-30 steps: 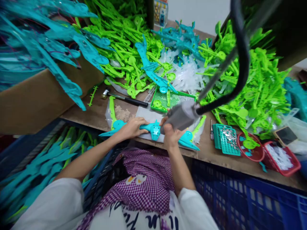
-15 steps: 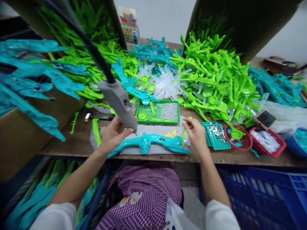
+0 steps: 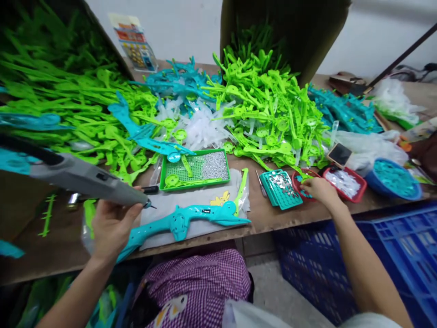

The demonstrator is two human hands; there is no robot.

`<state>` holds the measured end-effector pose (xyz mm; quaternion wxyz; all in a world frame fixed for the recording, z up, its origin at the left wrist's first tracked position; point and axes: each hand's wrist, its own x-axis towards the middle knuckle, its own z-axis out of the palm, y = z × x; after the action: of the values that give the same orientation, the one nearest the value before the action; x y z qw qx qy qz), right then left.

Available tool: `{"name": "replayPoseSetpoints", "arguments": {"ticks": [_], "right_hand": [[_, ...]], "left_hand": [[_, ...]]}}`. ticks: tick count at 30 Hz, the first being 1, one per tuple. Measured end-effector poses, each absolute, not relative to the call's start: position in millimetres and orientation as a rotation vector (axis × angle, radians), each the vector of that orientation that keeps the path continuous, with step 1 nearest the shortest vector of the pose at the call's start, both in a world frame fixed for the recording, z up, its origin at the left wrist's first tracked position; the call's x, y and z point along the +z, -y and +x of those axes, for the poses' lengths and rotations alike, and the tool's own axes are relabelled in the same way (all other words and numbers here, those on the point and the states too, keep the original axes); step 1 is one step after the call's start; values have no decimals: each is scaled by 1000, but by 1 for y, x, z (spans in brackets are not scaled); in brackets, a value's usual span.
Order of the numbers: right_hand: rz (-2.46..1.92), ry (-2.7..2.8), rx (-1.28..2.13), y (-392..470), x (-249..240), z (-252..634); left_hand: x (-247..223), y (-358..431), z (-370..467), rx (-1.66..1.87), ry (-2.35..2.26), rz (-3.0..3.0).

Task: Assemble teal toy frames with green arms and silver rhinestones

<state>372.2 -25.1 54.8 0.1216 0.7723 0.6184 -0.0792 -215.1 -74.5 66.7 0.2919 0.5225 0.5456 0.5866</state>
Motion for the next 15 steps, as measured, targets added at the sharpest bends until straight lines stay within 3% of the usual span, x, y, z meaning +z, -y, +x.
{"name": "replayPoseSetpoints", "arguments": {"ticks": [5, 15], "right_hand": [[2366, -1727, -122, 25, 31, 363], [2294, -1766, -37, 17, 34, 348]], "left_hand": [[68, 71, -200, 1538, -1416, 1418], [73, 72, -185, 1542, -1419, 1452]]}}
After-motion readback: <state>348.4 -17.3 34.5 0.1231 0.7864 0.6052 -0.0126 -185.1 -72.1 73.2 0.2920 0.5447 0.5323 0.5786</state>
